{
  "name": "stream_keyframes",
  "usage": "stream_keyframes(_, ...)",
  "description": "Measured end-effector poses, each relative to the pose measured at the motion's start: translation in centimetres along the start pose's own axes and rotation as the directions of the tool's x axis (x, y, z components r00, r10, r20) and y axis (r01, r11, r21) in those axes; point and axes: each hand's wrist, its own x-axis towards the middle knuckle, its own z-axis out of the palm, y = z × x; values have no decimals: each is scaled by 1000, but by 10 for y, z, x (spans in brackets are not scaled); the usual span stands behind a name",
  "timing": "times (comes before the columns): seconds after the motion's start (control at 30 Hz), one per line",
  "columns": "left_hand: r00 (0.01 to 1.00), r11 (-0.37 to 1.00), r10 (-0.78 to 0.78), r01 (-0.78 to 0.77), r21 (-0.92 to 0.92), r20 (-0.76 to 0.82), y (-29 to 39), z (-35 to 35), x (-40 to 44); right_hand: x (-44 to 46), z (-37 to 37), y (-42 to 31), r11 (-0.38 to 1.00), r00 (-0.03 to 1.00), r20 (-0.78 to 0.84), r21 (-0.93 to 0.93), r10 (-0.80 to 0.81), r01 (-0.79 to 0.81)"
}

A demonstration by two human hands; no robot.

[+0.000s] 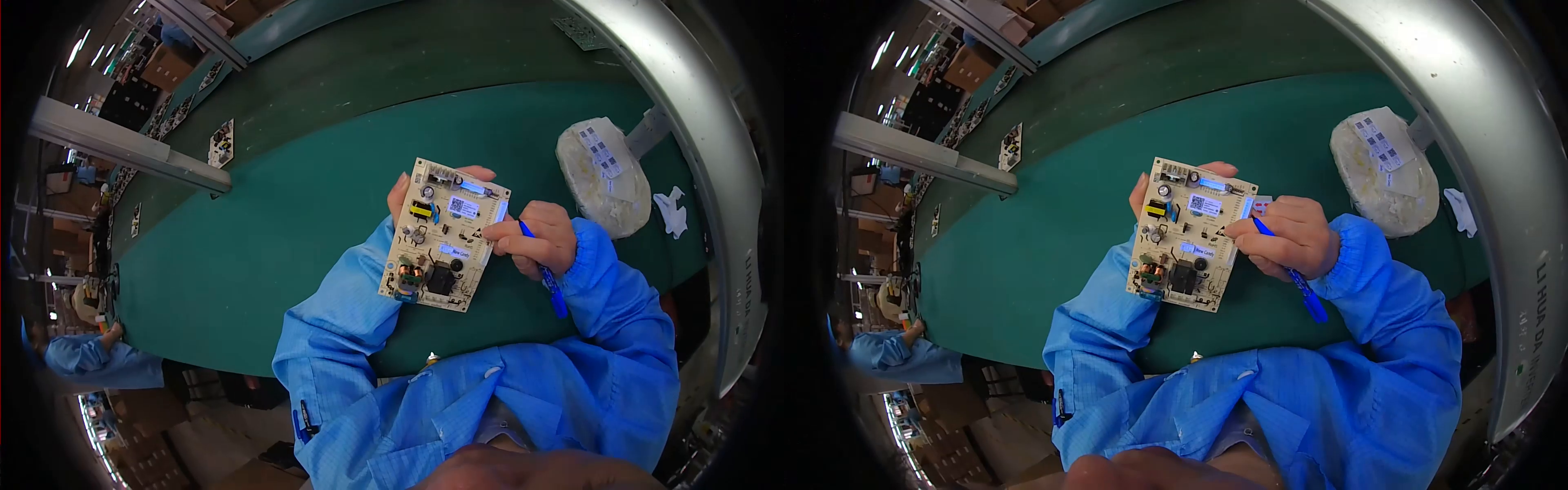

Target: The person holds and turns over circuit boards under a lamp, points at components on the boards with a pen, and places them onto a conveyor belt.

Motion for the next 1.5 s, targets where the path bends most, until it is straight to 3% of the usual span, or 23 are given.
stream_keyframes(0.07, 1000, 1000, 2, -1, -29, 19, 0, -2, 2, -2, 3, 1, 1000, 999, -50, 29, 13, -12)
stream_keyframes(0.13, 1000, 1000, -25, 25, 8, -13, -1, -2, 4, -6, 2, 1, 989, 997, 18, 131, 69, -71)
stream_keyframes(0.17, 988, 972, -33, 67, 225, -152, 2, 5, 3, -7, 3, 2, 989, 998, 20, 132, 68, -70)
stream_keyframes(0.2, 988, 972, -31, 65, 224, -154, -1, 6, 6, -10, 2, 3, 991, 998, -2, 115, 67, -67)
stream_keyframes(0.3, 988, 979, -30, 61, 195, -154, -2, 3, 8, -12, 3, 5, 991, 997, -23, 110, 77, -74)
stream_keyframes(0.37, 1000, 998, -12, 13, -61, 18, -4, -4, 11, -13, 3, 6, 989, 996, -21, 122, 88, -85)
stream_keyframes(0.5, 998, 997, -4, 9, -75, 68, -3, -7, 12, -11, 4, 9, 994, 996, -51, 89, 75, -70)
stream_keyframes(0.57, 995, 972, -29, 51, 228, -96, -2, 6, 14, -14, -5, 6, 993, 996, -52, 89, 78, -73)
stream_keyframes(0.6, 995, 973, -35, 55, 226, -93, -4, 8, 14, -15, -8, 4, 989, 997, 3, 124, 80, -80)
stream_keyframes(0.67, 1000, 987, -3, 5, -164, 14, -9, 8, 16, -14, -12, 2, 984, 995, 56, 154, 86, -94)
stream_keyframes(0.73, 1000, 985, -17, 21, -174, 23, -8, 7, 16, -6, -10, -2, 998, 999, 22, 56, -25, 24)
stream_keyframes(0.8, 989, 987, -25, 48, 156, -148, -6, 17, 18, -6, -8, -4, 1000, 1000, 13, 7, -20, 20)
stream_keyframes(0.83, 998, 956, 17, 3, -293, 66, -12, 14, 23, -5, -7, -3, 999, 999, 8, -11, -43, 43)
stream_keyframes(0.87, 998, 955, 10, 11, -296, 69, -13, 12, 22, -6, -5, -3, 997, 998, 2, -29, -65, 65)
stream_keyframes(0.93, 986, 989, 0, 24, 143, -164, -9, 14, 18, -8, -1, -4, 996, 998, -11, -57, -69, 68)
stream_keyframes(1.0, 983, 991, -17, 40, 125, -183, -11, 17, 19, -9, 0, -5, 994, 997, -23, -83, -75, 73)
stream_keyframes(1.07, 999, 974, 22, -28, -224, -28, -15, 11, 21, -8, 1, -5, 985, 992, -30, -121, -124, 120)
stream_keyframes(1.3, 998, 967, 28, -14, -256, 49, -22, 12, 28, -15, -1, -4, 979, 993, 41, -167, -108, 113)
stream_keyframes(1.5, 999, 956, 17, -25, -294, -29, -19, 10, 30, -11, -11, -2, 989, 991, -67, -104, -113, 106)
